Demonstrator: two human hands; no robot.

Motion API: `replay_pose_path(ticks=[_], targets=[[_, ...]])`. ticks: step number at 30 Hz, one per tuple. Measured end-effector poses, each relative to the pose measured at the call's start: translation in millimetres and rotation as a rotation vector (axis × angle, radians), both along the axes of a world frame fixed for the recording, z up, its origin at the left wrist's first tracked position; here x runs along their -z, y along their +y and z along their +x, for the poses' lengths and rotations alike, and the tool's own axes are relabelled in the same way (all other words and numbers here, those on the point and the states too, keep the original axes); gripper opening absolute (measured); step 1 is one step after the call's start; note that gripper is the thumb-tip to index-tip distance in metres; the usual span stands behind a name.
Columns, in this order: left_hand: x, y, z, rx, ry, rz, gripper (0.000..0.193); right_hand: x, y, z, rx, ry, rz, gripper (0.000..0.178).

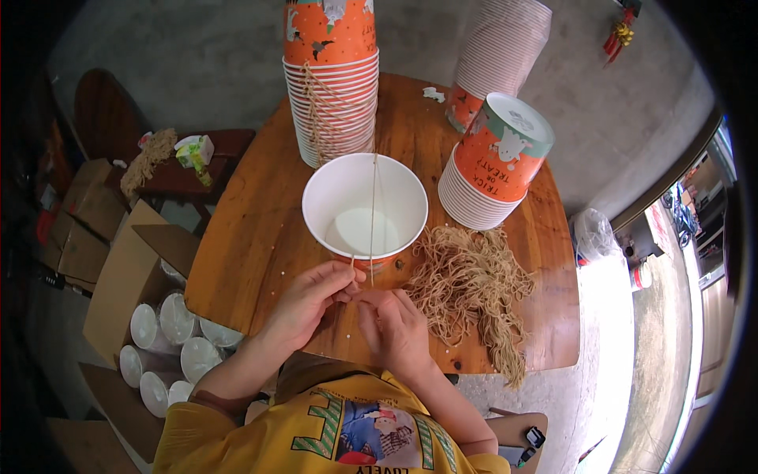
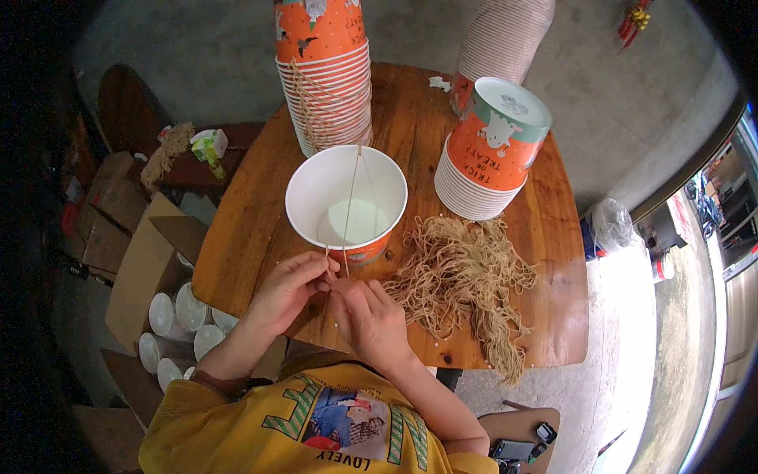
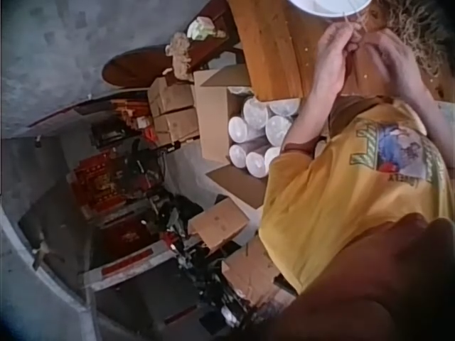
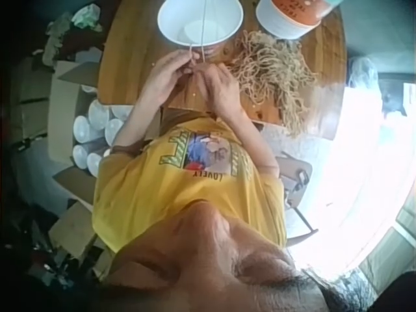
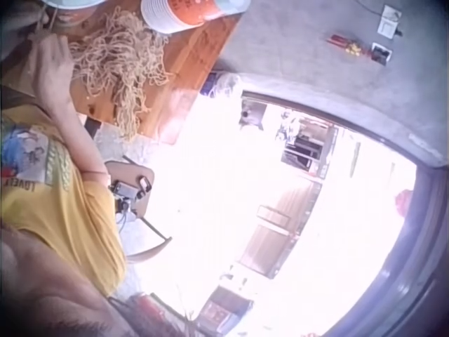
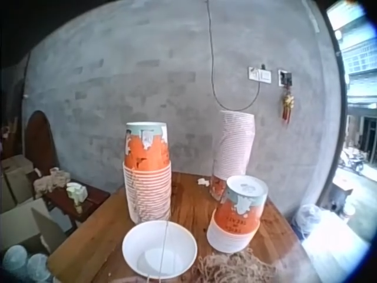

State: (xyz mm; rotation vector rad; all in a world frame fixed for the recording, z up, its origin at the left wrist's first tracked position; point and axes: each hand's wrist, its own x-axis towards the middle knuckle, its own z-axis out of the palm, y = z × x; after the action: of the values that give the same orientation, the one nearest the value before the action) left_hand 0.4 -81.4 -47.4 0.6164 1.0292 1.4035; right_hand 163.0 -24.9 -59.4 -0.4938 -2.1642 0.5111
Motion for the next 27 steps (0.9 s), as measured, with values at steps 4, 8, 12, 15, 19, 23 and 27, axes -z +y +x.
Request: replay_pose_path(ticks=[4,8,12,15,19,23,27], targets=[[-1.5,-0.5,1.7,-0.023,-0.021,0.004,0.022,-1.2,0.6,-3.6,0.076,0.070,-0.151,0.022],[-0.5,0.6,5.1,-0.039,-0.043,-0.002,0.024,6.2,3.6,-8.3,0.126,0.116,-0.318,0.021],[0.6,0.5,7.1,-0.081,-0.065,0.001,0.024,5.3,6.0,-12.1,0.144,0.114,-0.253,0.023],[0.0,1.6,9.7,-0.104,-0.071,0.005,0.023,4.3,8.2,-13.9,0.168,0.073,-0.079,0.020],[0.2,2.3,12.2,-0.127,-0.075,0.017,0.021,-0.8,7.8,-15.8,0.180,0.055,-0.014,0.022],[1.7,2.6,13.5,-0.132,-0.067,0.015,0.021,-1.5,7.9,-16.4,0.202,0.028,-0.008,0.023],[0.8,3.0,16.5,-0.153,-0.074,0.026,0.022,-5.4,8.8,-20.3,0.204,0.042,0.022,0.024]])
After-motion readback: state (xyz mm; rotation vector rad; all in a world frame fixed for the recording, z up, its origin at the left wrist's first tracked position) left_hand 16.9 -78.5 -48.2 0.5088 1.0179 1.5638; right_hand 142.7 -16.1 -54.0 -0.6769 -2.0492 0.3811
